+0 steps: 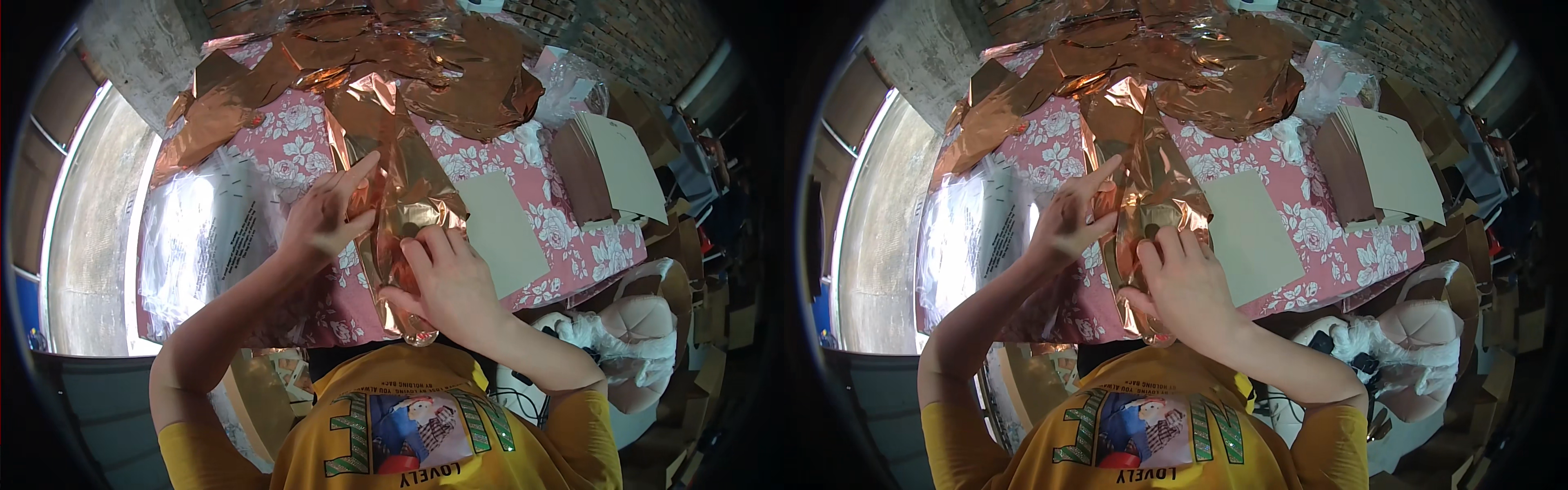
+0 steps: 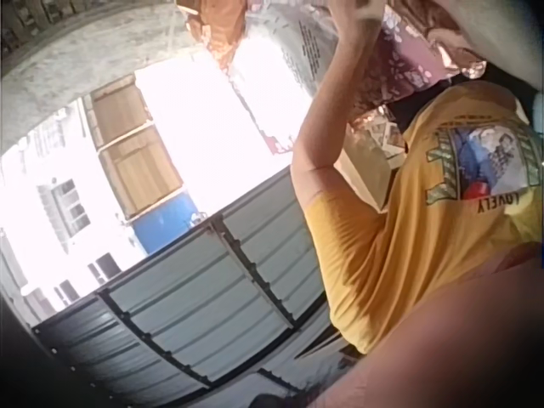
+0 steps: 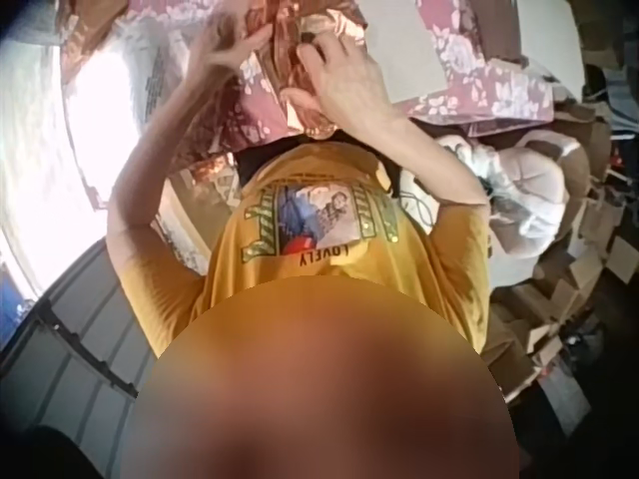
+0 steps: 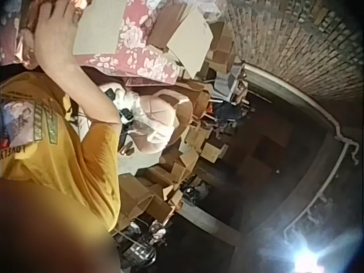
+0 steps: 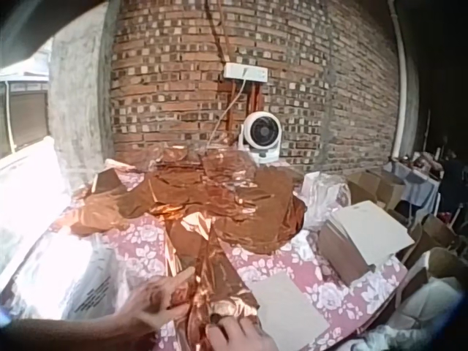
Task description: The person packages uninflated foil balloons by hand, placing each balloon onto a cardboard insert and then sliding both into a clear plastic sleeve.
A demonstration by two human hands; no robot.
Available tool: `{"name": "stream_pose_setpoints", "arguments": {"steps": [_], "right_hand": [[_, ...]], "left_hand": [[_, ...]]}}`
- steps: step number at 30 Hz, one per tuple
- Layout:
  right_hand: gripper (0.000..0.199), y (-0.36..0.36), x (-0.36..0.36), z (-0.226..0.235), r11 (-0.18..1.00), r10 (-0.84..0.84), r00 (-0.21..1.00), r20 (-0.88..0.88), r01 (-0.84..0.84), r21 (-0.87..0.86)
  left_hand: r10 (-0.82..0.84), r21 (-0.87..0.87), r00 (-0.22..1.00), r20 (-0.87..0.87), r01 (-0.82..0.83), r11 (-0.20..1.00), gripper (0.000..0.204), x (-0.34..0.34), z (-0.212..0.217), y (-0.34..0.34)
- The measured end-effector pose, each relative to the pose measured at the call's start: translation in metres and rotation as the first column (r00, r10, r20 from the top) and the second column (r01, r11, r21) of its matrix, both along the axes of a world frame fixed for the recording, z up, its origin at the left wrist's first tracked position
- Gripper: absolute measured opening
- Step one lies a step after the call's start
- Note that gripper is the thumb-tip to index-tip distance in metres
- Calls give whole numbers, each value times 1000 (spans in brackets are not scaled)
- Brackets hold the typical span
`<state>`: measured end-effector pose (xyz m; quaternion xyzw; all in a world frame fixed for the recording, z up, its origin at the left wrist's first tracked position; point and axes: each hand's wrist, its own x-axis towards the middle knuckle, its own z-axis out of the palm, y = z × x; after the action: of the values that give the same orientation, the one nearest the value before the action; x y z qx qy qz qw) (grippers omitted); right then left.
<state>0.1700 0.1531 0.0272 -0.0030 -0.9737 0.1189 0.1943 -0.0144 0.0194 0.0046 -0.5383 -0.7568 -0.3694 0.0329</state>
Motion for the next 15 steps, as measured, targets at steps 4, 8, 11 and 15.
{"name": "stream_pose_setpoints", "arguments": {"steps": [4,8,11,15], "right_hand": [[36,-1,-3,-8,998,-43,997,65,40,48],[25,19,-4,-7,996,-14,998,64,19,-86],[21,71,-10,41,840,-89,920,381,275,-467],[27,155,2,53,849,-420,880,220,467,-246]], "left_hand": [[41,-109,998,53,-35,993,76,6,7,2],[-2,-37,1000,17,3,999,78,3,-2,6],[-6,-2,999,-44,6,1000,78,0,-8,0],[-25,14,993,-116,27,1000,77,-2,-8,3]]}}
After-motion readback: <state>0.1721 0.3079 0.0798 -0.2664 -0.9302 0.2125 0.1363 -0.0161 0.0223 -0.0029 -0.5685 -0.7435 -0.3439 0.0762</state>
